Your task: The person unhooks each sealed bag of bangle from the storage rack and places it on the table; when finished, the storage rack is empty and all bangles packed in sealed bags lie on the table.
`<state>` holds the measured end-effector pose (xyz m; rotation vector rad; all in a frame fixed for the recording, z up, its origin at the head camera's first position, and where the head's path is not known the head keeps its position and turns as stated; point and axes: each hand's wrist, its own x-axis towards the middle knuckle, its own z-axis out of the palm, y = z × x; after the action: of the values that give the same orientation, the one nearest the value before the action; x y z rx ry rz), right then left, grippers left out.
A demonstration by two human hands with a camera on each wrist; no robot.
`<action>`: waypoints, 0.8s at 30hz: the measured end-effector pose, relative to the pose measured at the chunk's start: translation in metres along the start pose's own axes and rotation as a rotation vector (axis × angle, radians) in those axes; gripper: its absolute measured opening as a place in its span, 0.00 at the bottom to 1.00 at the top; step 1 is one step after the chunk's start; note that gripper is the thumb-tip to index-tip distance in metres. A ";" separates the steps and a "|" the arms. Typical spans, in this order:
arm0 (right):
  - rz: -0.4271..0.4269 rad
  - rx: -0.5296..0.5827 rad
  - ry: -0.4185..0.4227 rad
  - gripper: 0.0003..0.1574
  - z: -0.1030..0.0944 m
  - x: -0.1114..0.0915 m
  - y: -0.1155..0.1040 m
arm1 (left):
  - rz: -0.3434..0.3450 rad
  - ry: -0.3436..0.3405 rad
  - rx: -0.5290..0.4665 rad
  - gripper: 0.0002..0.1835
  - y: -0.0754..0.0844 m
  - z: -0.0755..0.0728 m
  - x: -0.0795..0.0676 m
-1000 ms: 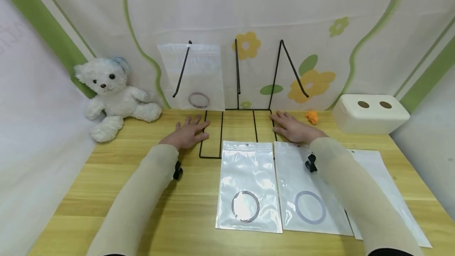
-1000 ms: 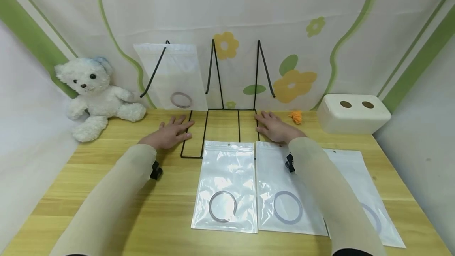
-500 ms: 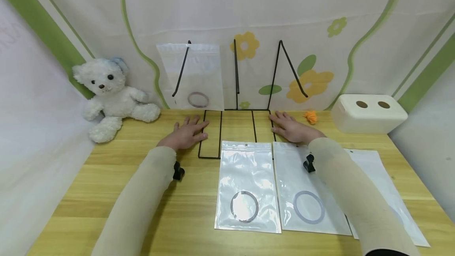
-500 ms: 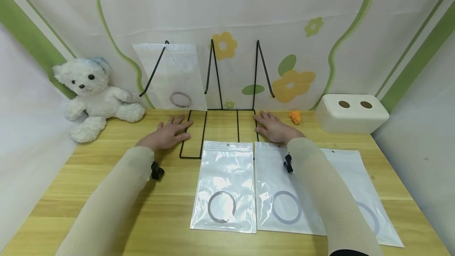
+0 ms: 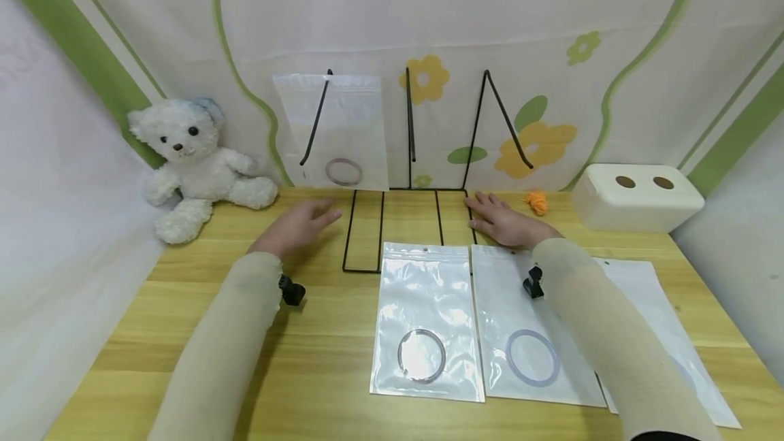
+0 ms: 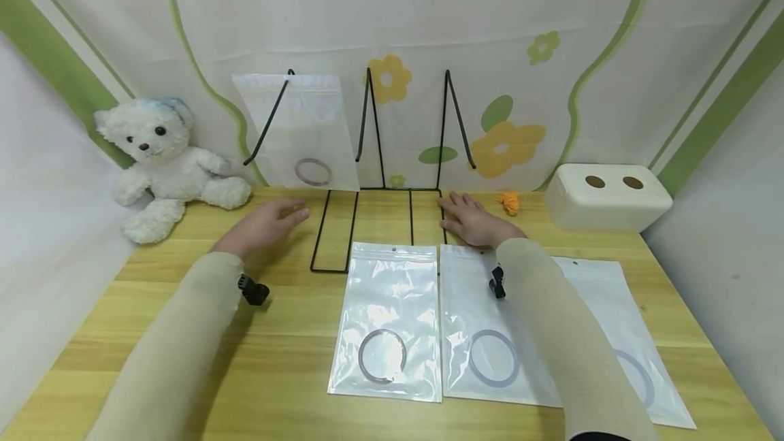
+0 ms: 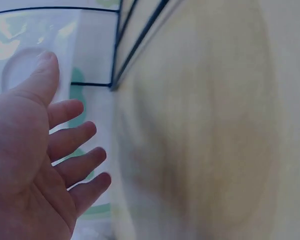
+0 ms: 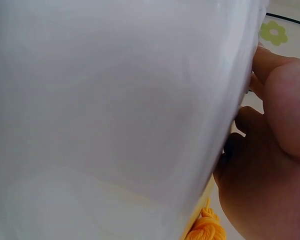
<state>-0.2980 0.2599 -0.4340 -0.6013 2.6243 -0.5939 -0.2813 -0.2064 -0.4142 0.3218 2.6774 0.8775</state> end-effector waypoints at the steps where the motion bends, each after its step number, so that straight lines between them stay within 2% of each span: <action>1: -0.001 0.001 -0.001 0.42 0.000 -0.001 0.000 | 0.003 0.010 -0.010 0.42 0.001 -0.004 -0.001; 7: -0.004 0.013 -0.001 0.42 -0.002 -0.003 -0.001 | 0.029 0.101 -0.067 0.39 0.012 -0.028 -0.010; 10: -0.002 0.013 -0.001 0.43 -0.002 -0.003 -0.001 | 0.031 0.172 -0.082 0.37 0.018 -0.039 -0.014; 17: 0.002 0.010 -0.001 0.42 -0.001 0.000 0.000 | 0.096 0.407 -0.123 0.31 0.032 -0.061 -0.022; 24: -0.002 0.012 0.001 0.42 0.000 0.000 0.000 | 0.132 0.610 -0.246 0.26 0.051 -0.079 -0.025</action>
<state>-0.2978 0.2598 -0.4339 -0.6004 2.6194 -0.6106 -0.2801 -0.2163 -0.3170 0.1952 3.0541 1.5395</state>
